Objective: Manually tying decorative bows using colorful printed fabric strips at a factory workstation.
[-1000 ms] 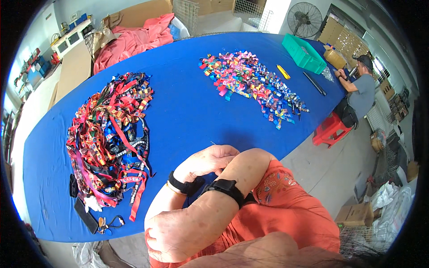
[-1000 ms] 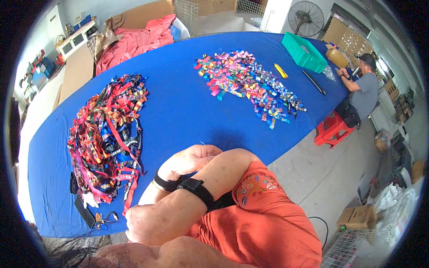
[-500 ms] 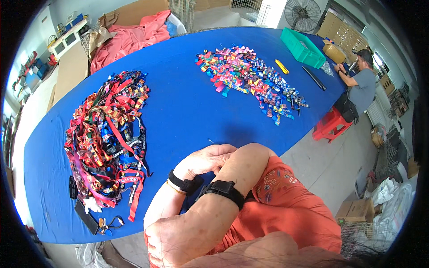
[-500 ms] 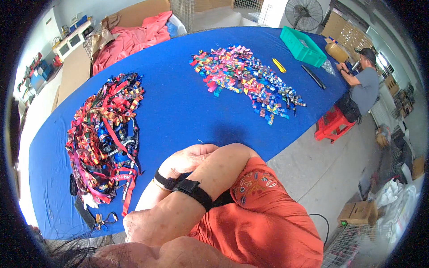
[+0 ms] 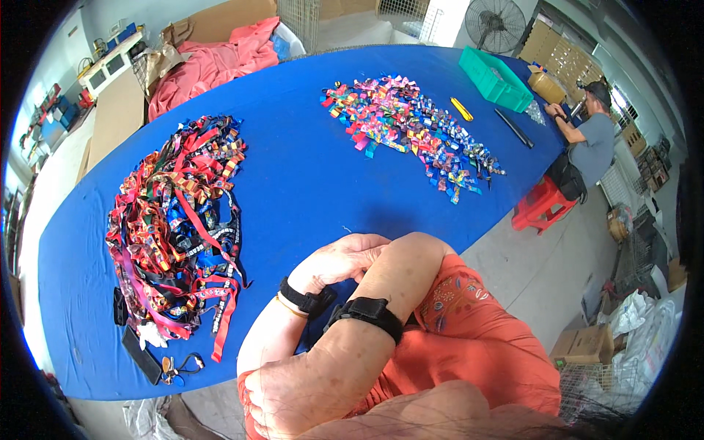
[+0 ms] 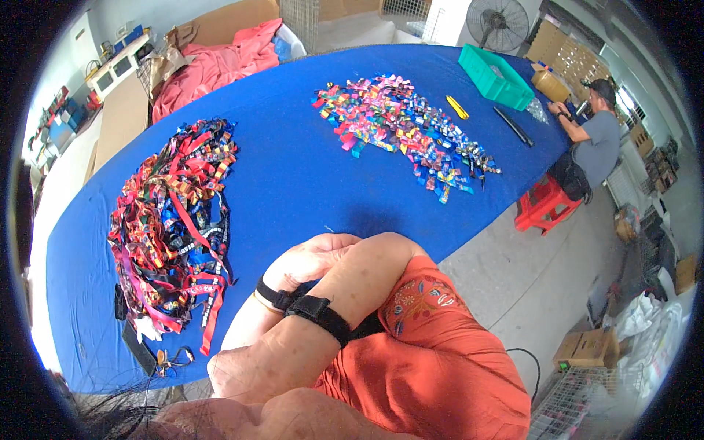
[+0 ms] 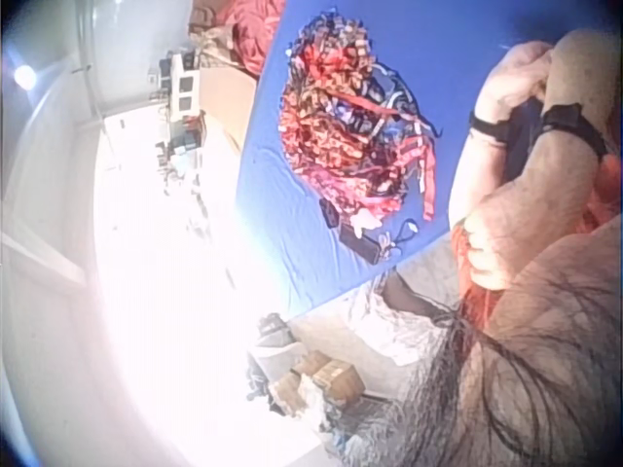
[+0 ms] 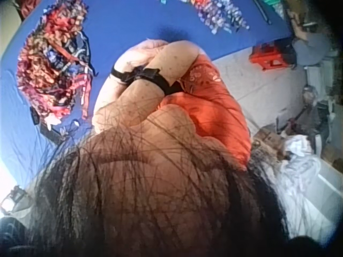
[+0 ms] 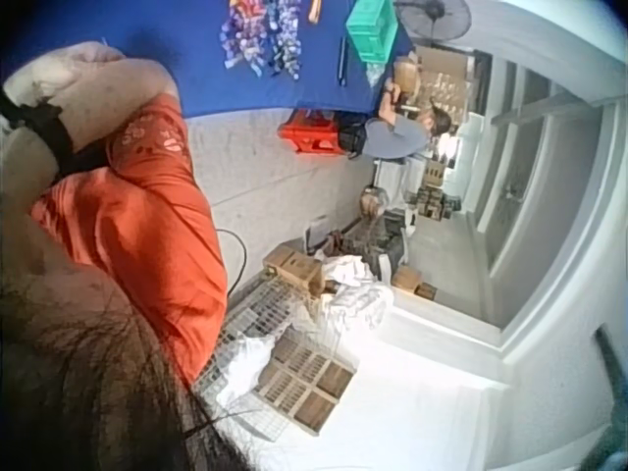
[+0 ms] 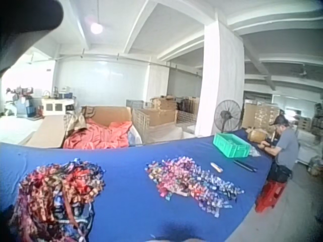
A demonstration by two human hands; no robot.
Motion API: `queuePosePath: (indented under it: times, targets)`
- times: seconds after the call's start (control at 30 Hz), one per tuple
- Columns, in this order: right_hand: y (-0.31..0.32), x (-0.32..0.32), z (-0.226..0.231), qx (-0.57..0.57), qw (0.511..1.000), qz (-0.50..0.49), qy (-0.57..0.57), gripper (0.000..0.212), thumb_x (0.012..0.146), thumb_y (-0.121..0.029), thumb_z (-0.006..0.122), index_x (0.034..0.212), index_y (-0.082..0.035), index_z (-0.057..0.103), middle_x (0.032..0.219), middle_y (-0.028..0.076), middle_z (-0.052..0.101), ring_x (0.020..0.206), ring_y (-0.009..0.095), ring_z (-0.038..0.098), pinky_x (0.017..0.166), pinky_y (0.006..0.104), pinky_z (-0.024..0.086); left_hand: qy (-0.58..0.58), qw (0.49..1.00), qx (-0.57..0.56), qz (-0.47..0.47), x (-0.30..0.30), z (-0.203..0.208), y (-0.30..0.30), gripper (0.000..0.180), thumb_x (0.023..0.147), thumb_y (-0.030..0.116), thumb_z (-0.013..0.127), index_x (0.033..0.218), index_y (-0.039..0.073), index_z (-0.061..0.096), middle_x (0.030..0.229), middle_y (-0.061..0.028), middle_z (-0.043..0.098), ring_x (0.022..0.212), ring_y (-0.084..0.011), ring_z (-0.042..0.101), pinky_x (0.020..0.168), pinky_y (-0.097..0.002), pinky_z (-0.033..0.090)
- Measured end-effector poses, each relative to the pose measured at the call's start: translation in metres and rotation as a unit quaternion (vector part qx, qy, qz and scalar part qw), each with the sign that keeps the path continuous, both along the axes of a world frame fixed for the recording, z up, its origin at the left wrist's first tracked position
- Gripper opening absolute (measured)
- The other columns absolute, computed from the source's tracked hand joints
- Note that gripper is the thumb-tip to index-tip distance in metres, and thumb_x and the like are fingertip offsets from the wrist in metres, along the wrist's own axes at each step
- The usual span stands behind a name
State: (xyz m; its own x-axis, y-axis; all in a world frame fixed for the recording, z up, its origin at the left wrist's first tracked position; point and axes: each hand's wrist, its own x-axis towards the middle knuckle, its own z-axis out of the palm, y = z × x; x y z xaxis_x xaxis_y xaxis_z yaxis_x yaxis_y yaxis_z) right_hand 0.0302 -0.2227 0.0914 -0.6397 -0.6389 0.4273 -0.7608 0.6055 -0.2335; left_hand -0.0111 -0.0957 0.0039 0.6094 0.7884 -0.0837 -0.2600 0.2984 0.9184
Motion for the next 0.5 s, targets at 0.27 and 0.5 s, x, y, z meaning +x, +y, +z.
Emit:
queuePosePath:
  times: [0.27,0.5]
  targets:
    - [0.014,0.000,0.003,-0.049,0.998,0.007,-0.048,0.009,0.074,-0.012,0.063,0.078,-0.004,0.066,0.074,0.007,0.065,0.064,0.022,0.063,0.054,0.0386,0.043,0.012,1.000,0.012,0.017,0.004,0.011,-0.004,0.047,0.100,0.040,0.059,0.129,0.003,0.061,0.100,0.0010,0.067,0.083,-0.0070,0.058,0.072,-0.0234,0.049]
    - [0.019,0.005,0.000,-0.092,0.992,0.014,-0.086,0.009,0.074,-0.012,0.063,0.078,-0.004,0.066,0.073,0.007,0.065,0.064,0.022,0.063,0.054,0.0386,0.043,0.021,0.999,-0.022,0.025,0.012,0.009,-0.004,0.045,0.101,0.038,0.057,0.130,0.003,0.059,0.101,0.0001,0.067,0.085,-0.0073,0.059,0.072,-0.0234,0.050]
